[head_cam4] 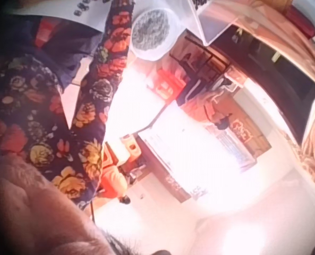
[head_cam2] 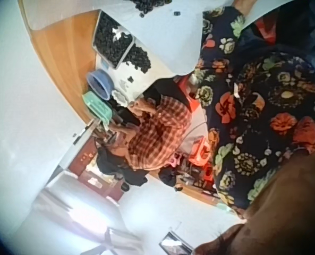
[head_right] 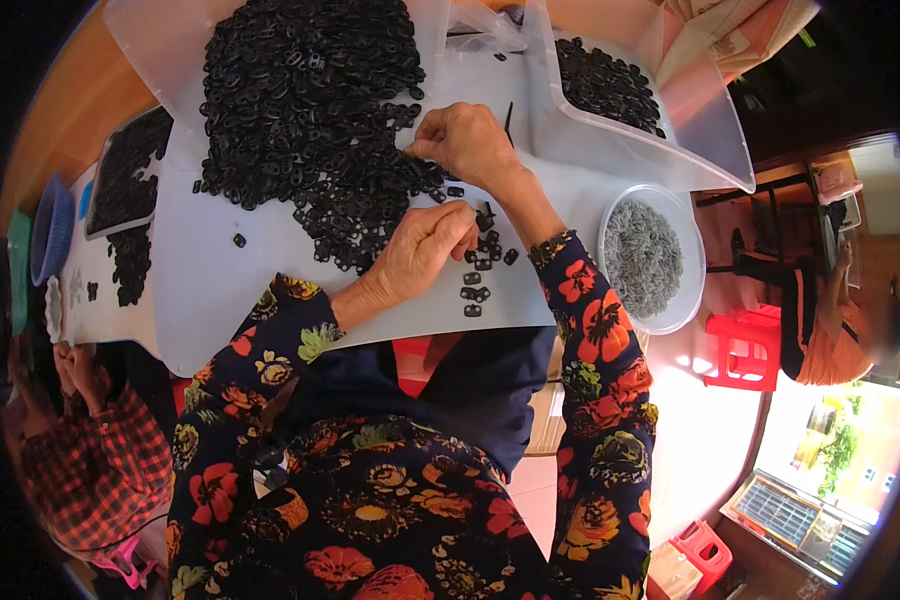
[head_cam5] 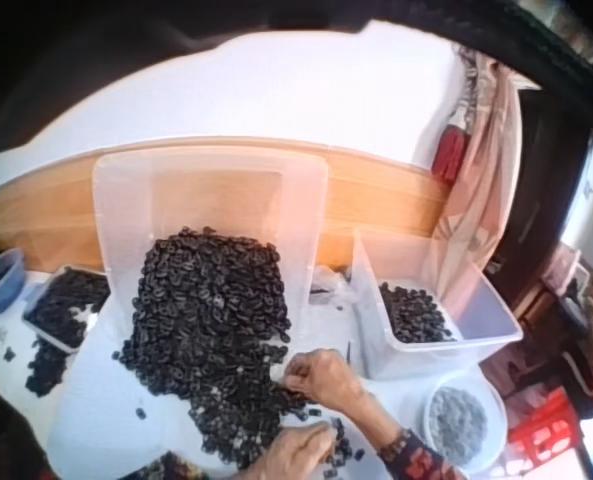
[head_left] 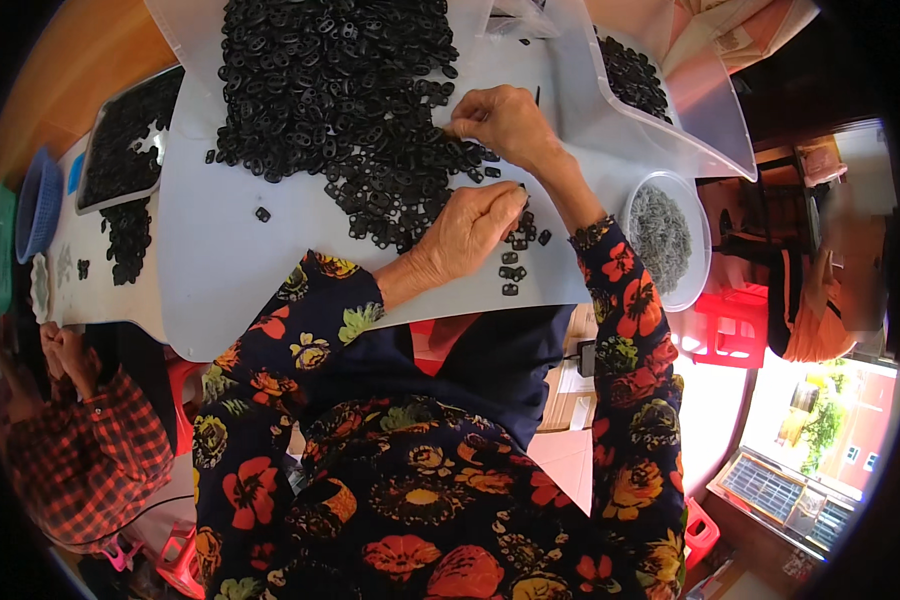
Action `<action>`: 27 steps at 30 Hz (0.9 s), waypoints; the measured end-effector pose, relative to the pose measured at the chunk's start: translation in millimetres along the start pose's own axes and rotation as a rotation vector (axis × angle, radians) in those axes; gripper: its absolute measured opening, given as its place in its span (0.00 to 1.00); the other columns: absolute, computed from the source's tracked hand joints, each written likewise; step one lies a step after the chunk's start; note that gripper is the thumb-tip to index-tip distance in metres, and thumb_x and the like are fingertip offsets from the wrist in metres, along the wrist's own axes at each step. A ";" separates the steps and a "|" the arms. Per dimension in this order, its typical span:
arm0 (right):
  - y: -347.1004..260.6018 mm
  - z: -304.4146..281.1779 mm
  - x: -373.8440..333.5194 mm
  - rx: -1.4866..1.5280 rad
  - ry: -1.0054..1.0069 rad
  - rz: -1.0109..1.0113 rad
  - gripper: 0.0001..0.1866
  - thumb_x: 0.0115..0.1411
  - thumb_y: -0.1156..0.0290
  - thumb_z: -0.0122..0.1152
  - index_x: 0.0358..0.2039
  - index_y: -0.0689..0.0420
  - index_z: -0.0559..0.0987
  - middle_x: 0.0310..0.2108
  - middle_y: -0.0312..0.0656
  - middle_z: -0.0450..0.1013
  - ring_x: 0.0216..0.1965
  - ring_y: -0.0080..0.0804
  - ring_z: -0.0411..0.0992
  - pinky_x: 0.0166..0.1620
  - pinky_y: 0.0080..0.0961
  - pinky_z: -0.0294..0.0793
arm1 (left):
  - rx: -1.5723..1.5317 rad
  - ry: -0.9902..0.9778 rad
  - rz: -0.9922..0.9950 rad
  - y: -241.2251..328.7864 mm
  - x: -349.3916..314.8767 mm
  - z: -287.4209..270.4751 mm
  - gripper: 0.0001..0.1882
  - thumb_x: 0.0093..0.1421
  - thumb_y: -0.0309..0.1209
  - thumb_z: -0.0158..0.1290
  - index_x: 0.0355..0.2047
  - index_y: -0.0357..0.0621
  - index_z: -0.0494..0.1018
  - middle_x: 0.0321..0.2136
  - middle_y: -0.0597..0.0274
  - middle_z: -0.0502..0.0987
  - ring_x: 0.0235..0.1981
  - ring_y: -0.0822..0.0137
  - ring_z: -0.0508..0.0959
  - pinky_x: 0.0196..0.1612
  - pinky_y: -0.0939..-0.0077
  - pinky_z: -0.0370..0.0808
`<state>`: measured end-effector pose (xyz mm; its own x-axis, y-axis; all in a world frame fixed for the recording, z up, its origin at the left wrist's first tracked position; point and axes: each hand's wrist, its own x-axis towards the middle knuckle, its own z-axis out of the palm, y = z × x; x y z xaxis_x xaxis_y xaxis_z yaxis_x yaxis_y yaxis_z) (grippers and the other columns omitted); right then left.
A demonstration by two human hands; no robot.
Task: The person inserts metal pins into small black plastic clips by hand, working at a production table.
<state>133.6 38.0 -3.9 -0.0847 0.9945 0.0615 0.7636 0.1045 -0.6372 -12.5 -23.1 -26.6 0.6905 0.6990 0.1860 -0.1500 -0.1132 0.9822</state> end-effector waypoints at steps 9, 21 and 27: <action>9.5 -20.8 -43.1 -0.133 0.041 -0.033 0.08 0.50 0.74 0.61 0.32 0.60 0.80 0.26 0.46 0.76 0.27 0.33 0.75 0.34 0.28 0.74 | -0.002 -0.040 -0.010 -1.4 3.5 2.2 0.21 0.66 0.40 0.40 0.22 0.35 0.63 0.14 0.64 0.63 0.19 0.72 0.62 0.25 0.74 0.64; -1.3 -13.5 -47.6 -0.233 -0.016 0.049 0.05 0.47 0.75 0.58 0.27 0.59 0.78 0.28 0.53 0.75 0.35 0.50 0.74 0.39 0.39 0.74 | 0.017 -0.052 -0.045 -0.2 2.8 3.1 0.19 0.66 0.37 0.38 0.24 0.35 0.65 0.18 0.64 0.67 0.22 0.72 0.66 0.29 0.77 0.66; -3.7 -19.1 -49.1 -0.252 -0.045 -0.029 0.08 0.44 0.74 0.59 0.27 0.61 0.78 0.24 0.51 0.75 0.28 0.48 0.74 0.35 0.37 0.74 | -0.001 -0.049 -0.028 1.4 0.6 0.3 0.21 0.67 0.38 0.39 0.22 0.36 0.65 0.18 0.63 0.67 0.25 0.71 0.68 0.34 0.78 0.66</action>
<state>147.2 -11.0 10.1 -0.1329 0.9904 0.0390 0.8953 0.1368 -0.4239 -12.0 -23.1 -25.1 0.7281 0.6667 0.1596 -0.1307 -0.0936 0.9870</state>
